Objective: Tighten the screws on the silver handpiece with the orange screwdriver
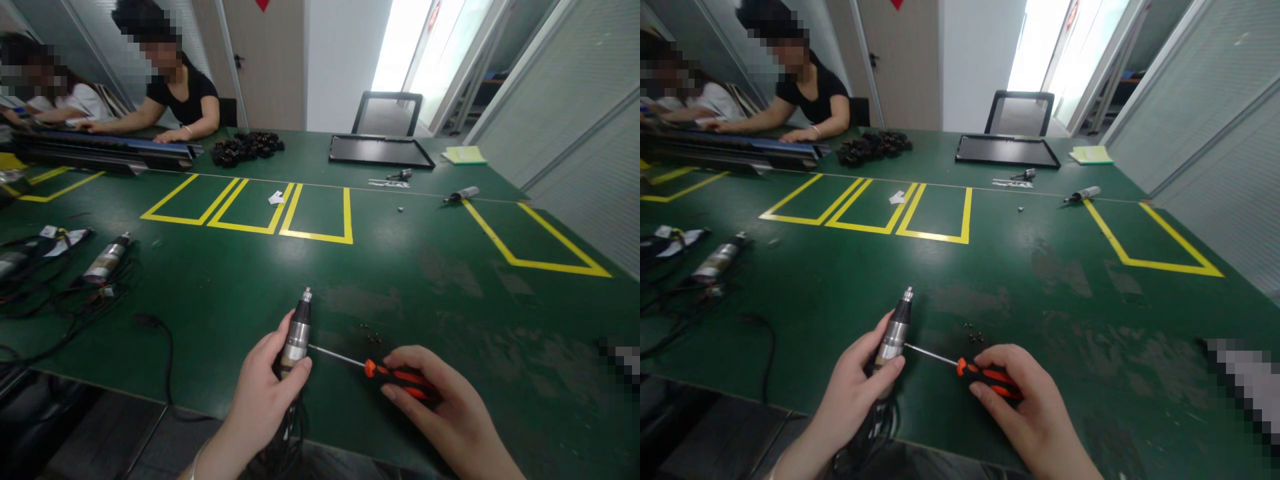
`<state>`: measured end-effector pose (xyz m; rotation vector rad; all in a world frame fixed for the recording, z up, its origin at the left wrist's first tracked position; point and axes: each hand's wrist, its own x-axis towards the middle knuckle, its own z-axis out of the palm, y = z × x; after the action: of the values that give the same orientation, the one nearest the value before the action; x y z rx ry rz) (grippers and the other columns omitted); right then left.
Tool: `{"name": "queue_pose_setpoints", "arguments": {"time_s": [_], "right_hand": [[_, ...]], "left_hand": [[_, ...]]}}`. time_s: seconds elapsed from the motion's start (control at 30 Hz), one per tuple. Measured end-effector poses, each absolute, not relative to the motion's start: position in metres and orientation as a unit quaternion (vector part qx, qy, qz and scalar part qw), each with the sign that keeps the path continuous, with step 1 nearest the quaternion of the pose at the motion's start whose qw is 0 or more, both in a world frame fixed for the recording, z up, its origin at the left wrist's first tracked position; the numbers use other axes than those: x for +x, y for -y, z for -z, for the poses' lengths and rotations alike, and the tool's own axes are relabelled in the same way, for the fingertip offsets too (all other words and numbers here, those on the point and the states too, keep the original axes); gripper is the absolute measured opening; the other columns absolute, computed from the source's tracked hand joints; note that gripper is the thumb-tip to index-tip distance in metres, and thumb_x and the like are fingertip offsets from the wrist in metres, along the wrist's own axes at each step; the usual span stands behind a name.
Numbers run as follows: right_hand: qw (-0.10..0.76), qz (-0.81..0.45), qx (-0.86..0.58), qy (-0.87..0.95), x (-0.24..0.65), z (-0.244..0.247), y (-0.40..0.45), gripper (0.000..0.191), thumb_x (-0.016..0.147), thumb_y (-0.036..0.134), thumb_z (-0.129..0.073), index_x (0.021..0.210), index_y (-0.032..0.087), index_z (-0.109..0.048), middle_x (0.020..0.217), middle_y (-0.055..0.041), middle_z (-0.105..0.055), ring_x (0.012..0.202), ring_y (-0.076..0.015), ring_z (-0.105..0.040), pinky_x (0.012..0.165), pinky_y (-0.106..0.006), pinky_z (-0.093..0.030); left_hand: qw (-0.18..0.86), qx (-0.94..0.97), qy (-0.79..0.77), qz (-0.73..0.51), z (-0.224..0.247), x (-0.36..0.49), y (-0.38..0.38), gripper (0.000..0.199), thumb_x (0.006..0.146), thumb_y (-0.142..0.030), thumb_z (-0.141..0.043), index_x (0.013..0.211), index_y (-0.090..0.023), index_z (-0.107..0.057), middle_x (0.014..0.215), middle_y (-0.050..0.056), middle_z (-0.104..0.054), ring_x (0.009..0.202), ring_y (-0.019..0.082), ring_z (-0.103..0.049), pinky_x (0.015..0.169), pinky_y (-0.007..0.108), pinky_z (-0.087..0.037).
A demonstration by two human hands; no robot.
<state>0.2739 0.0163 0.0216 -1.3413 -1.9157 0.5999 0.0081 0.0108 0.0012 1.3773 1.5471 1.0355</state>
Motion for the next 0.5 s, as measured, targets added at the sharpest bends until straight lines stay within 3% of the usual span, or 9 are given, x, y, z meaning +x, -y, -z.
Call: {"name": "queue_pose_setpoints", "arguments": {"time_s": [0.5], "right_hand": [[0.355, -0.245, -0.489, 0.758, 0.2784, -0.0171, -0.0188, 0.017, 0.086, 0.028, -0.078, 0.102, 0.031, -0.079, 0.096, -0.0004, -0.082, 0.086, -0.0185, -0.078, 0.077, -0.025, -0.062]], "left_hand": [[0.407, 0.541, -0.611, -0.41, 0.0, 0.0079, -0.0127, 0.063, 0.085, -0.036, -0.067, 0.145, -0.018, -0.057, 0.115, 0.009, -0.073, 0.11, 0.029, -0.064, 0.09, 0.036, -0.047]]}}
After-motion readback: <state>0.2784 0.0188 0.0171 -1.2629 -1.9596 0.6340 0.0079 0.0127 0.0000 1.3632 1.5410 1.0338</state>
